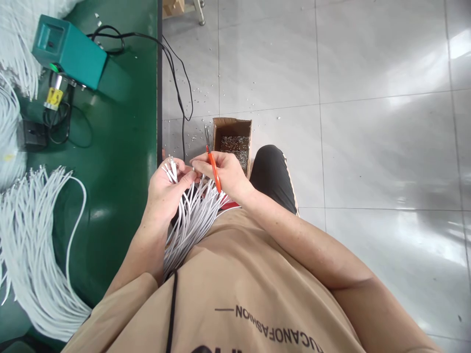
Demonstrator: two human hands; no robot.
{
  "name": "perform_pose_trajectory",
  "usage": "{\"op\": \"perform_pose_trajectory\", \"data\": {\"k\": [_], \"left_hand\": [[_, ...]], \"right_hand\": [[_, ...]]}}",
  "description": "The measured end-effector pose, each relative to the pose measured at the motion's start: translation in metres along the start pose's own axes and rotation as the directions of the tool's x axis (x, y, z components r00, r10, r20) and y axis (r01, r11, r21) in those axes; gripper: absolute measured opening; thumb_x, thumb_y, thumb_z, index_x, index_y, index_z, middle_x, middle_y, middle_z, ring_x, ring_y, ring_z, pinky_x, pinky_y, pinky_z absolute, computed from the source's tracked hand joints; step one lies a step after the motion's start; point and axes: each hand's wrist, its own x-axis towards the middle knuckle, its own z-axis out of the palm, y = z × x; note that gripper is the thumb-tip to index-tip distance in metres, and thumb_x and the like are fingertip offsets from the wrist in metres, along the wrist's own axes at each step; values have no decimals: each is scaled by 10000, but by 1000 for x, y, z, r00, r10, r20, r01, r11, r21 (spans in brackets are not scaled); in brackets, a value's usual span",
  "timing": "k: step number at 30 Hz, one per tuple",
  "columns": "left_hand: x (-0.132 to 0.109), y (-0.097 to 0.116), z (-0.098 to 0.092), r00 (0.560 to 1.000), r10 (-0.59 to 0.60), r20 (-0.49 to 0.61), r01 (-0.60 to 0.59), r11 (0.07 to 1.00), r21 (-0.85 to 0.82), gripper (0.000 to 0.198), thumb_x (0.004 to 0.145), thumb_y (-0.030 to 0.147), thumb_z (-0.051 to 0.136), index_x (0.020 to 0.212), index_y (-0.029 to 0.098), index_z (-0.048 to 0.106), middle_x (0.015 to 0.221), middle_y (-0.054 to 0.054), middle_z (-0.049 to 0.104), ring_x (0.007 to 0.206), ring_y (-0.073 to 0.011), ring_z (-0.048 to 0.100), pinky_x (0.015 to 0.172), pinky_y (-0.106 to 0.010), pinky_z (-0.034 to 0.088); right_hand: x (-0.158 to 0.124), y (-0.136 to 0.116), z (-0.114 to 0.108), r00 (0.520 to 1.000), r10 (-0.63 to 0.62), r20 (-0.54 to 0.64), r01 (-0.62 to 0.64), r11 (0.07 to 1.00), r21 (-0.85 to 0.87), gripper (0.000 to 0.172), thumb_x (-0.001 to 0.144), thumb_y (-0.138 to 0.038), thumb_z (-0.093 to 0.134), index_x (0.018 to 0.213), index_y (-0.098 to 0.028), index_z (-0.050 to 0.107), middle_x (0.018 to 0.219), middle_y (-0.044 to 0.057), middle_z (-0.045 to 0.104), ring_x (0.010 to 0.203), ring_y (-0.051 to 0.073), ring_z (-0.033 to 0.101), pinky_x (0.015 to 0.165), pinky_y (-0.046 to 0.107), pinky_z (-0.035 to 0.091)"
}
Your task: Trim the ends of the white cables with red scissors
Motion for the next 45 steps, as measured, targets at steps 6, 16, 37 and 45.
{"op": "perform_pose_trajectory", "data": {"k": [6,16,37,45], "left_hand": [[0,0,-2,999,-38,9,38,999,-9,245,717,200,733,943,202,638,715,14,648,633,-112,614,537,-219,419],[-1,0,-2,995,-100,-1,100,995,11,388,695,272,773,1058,157,699,722,-10,667,659,-118,618,601,-233,451],[-1,5,-7,973,-161,168,166,986,-12,398,753,293,709,1127,164,661,1049,-99,687,996,-227,649,824,-353,542],[-6,11,4,950,-113,291,165,973,-161,225,806,281,680,1010,189,704,1180,-83,655,1058,-243,607,848,-364,532]], "right_hand": [[-6,7,-11,979,-198,-54,117,754,-646,242,834,-329,520,726,-148,639,734,38,625,679,138,521,643,273,377],[-16,11,-25,950,-257,175,213,130,-968,285,915,-280,444,797,-139,662,811,93,649,792,208,550,712,337,342],[-13,4,-4,942,-181,-282,119,967,-224,165,787,-320,619,857,-173,648,872,25,649,803,134,586,754,273,469],[-8,-13,-2,973,-190,-128,124,906,-404,153,784,-296,589,795,-165,667,827,26,660,767,153,592,729,284,447]]}}
